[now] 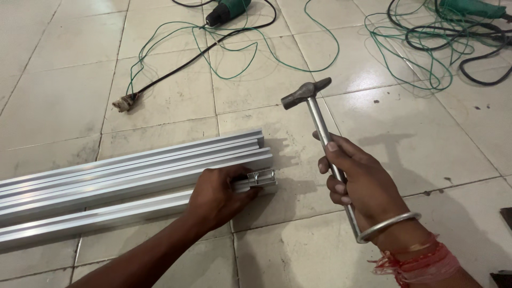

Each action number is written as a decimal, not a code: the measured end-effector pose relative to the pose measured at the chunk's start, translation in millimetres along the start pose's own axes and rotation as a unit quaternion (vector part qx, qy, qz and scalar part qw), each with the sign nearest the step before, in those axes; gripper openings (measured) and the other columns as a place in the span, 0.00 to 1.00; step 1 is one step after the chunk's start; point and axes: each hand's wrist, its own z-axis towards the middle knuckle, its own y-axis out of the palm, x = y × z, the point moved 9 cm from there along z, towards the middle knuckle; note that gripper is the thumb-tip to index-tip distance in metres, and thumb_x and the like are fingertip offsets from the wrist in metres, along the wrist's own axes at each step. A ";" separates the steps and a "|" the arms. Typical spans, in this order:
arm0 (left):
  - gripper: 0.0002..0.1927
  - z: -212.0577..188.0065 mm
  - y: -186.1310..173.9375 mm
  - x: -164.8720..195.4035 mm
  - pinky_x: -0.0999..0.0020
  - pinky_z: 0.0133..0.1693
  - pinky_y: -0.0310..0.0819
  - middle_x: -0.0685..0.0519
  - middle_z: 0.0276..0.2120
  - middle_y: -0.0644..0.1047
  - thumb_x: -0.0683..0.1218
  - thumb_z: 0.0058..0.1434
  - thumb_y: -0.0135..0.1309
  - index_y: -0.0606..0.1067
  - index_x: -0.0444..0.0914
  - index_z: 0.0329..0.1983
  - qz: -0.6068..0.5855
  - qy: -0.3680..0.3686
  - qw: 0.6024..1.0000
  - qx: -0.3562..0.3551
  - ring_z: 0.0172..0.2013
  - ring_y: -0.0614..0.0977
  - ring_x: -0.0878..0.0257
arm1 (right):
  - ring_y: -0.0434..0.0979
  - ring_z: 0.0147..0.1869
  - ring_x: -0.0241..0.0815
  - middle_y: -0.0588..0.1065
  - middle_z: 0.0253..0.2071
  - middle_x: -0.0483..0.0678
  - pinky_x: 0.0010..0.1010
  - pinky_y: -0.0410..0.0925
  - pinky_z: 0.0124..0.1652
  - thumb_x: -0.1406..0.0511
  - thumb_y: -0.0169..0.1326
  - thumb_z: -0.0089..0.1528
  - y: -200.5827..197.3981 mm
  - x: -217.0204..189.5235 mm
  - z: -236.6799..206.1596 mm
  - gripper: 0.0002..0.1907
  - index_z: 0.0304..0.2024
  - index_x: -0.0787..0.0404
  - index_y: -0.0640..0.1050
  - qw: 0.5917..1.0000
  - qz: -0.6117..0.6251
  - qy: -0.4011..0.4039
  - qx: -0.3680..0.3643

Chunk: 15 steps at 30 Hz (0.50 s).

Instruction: The person assembles a metal frame by placing metal brackets onto aluminum profiles and securing them with a hammer. The person repeatedly aligns the brackets and taps them into place on the floor.

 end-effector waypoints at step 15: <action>0.18 0.9 2.1 0.7 0.64 0.38 0.81 0.49 0.35 0.85 0.51 0.53 0.66 0.82 0.40 0.46 -0.015 0.032 0.999 -0.010 0.33 0.86 0.59 | 0.54 0.21 0.31 0.69 0.30 0.44 0.24 0.52 0.20 0.58 0.46 0.69 5.0 0.6 0.6 0.19 0.59 0.58 0.76 0.999 -0.048 0.013 0.005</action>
